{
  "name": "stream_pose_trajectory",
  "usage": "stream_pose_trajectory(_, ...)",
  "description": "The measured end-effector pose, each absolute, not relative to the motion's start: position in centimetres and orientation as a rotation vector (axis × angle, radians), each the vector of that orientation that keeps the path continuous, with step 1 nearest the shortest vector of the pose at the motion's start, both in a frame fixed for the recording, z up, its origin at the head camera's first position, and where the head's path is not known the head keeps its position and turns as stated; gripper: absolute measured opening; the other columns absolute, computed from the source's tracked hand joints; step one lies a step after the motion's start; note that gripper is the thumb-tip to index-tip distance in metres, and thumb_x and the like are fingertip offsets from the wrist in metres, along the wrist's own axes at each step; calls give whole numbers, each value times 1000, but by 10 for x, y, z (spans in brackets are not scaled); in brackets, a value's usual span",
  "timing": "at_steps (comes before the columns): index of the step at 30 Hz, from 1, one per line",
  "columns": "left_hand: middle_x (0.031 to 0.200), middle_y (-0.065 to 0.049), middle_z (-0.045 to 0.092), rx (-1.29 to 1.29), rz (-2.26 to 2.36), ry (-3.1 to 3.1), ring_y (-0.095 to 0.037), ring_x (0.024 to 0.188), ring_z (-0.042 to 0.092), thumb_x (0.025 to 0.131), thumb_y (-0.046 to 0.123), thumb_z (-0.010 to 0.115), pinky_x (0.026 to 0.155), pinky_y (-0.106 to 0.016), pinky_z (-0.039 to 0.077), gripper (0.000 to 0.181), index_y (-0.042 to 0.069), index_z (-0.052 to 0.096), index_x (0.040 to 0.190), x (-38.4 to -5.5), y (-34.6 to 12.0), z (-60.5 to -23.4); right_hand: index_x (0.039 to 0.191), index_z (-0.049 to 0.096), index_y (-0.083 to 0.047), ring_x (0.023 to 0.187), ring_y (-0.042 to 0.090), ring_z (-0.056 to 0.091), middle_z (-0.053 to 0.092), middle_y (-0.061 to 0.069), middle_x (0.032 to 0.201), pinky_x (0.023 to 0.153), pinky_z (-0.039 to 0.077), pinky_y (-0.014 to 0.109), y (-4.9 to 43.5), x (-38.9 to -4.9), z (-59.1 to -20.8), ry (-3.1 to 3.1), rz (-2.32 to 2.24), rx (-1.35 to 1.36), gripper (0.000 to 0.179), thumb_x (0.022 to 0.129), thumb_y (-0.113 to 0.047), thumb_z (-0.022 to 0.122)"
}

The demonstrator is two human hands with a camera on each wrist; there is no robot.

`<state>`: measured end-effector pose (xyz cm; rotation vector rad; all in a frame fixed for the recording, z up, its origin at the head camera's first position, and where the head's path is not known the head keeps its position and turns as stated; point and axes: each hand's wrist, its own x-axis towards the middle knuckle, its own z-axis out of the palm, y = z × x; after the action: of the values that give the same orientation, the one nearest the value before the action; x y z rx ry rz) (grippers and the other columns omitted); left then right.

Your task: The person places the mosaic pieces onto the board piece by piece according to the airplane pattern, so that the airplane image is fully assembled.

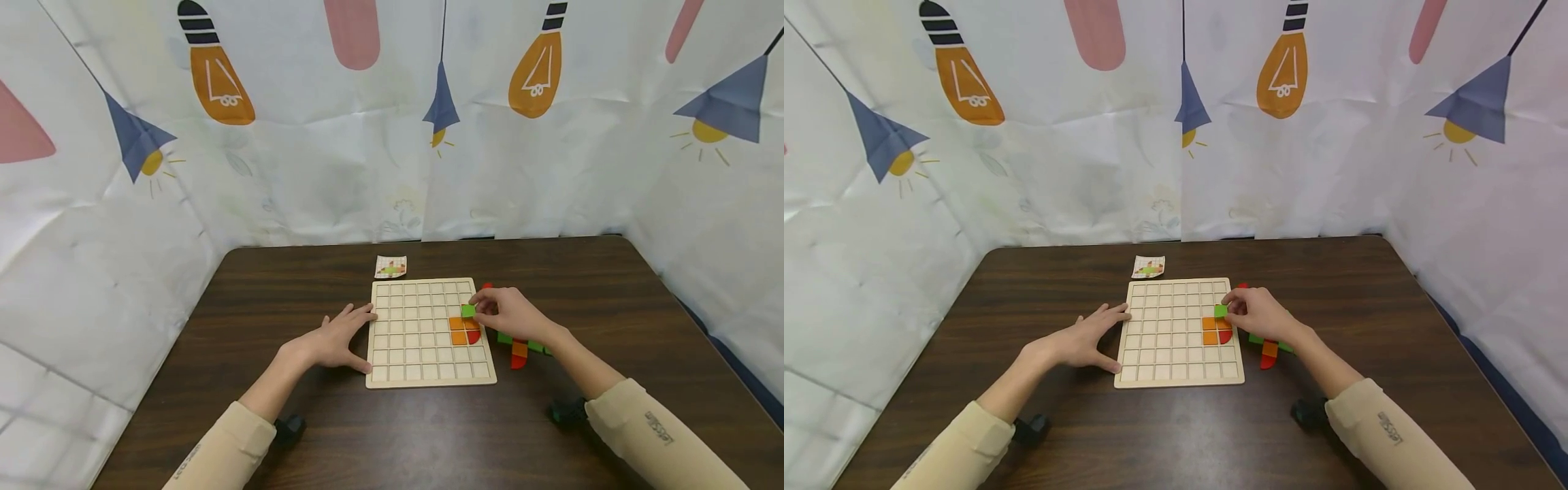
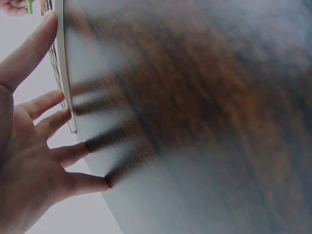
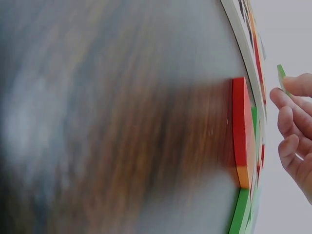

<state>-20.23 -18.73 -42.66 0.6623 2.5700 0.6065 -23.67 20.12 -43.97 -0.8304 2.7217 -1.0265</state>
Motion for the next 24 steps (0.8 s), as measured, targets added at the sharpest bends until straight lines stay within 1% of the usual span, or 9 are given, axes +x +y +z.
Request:
stream_pose_trajectory(5,170,-10,16,665,605,2566,-43,155,4,83,40,88,109,-80,7,96,12,37,159,-202,-188,-426,114,72,-5,81,11,63,69,-7,92,74,55,31,193,-236,-440,2708,-1030,-847,21,94,-10,75)
stream_pose_trajectory(12,170,-9,15,659,601,2565,-42,155,4,82,41,88,109,-80,6,97,12,36,160,-202,-189,-426,113,71,-5,78,11,60,67,-7,90,69,53,30,187,-235,-443,2709,-1039,-882,21,93,-10,75)
stream_pose_trajectory(19,170,-9,16,658,603,2567,-42,155,4,83,40,88,110,-80,6,97,12,36,160,-202,-188,-425,114,71,-3,84,12,62,68,-7,91,75,55,31,179,-234,-437,2661,-1070,-879,21,94,-11,74)
stream_pose_trajectory(24,170,-10,15,662,602,2564,-42,155,4,83,41,88,109,-80,6,97,12,36,160,-202,-188,-425,113,72,-5,82,11,62,67,-8,90,74,54,31,175,-237,-438,2666,-1065,-915,20,94,-10,74)
